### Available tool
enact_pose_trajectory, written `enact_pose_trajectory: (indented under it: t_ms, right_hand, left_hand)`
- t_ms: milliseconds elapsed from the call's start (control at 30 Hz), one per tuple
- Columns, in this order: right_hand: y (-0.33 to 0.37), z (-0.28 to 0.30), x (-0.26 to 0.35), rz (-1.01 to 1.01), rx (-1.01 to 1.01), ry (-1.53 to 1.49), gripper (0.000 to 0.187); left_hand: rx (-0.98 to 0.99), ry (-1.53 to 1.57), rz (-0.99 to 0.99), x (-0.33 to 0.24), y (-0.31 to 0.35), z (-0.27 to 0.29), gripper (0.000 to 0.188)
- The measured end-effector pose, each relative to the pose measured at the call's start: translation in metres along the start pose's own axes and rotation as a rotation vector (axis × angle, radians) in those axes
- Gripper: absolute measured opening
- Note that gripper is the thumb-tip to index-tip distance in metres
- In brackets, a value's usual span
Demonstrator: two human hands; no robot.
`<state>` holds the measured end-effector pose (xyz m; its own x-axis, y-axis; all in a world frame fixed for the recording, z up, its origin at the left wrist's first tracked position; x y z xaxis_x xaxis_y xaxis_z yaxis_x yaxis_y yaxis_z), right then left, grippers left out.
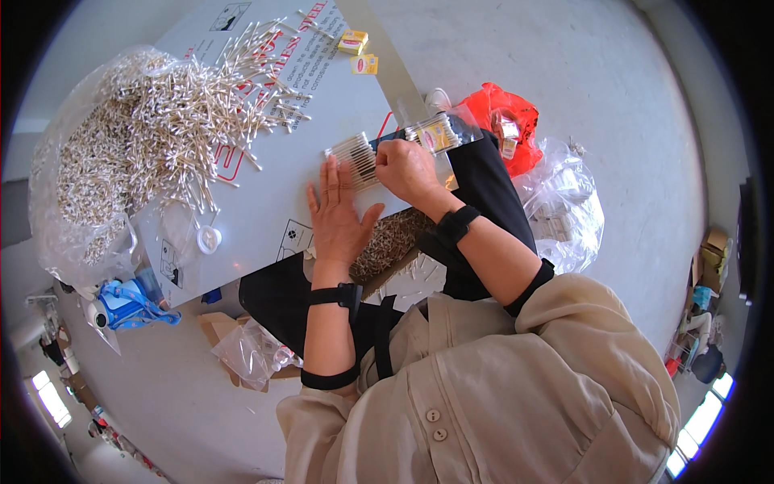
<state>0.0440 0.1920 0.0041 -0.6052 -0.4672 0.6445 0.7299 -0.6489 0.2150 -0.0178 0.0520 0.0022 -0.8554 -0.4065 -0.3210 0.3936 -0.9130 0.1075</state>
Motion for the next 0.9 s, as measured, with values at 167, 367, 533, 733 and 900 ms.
enact_pose_trajectory:
  t_ms: [167,367,533,733,900]
  right_hand:
    - [0.005,0.004,-0.013,0.063,-0.040,-0.185,0.005]
    - [0.014,0.006,-0.015,0.186,-0.039,-0.329,0.003]
    - [0.025,0.010,-0.009,0.172,-0.078,-0.299,0.018]
    - [0.007,-0.011,-0.016,0.266,-0.084,-0.905,0.042]
    - [-0.011,-0.018,-0.006,0.279,-0.174,-0.981,0.044]
  left_hand:
    - [0.009,0.030,0.053,0.011,0.010,0.005,0.094]
    - [0.020,-0.096,0.071,0.015,0.014,-0.002,0.097]
    - [-0.041,-0.020,0.138,0.016,0.015,0.001,0.094]
    - [-0.352,0.703,0.063,0.036,0.001,0.022,0.083]
    - [-0.574,1.421,0.033,0.052,-0.030,0.014,0.077]
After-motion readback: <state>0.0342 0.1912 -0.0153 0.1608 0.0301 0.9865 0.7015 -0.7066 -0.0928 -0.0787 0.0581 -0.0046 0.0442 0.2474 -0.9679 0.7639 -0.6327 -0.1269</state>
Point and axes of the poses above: each hand's wrist, its own y-axis away from the middle knuckle, its own z-axis out of the back of the hand, x = y × z, the point moved 8 cm from there along -y, towards the middle knuckle, and after that the axes turned 9 degrees about x, right-handed, at the moved point
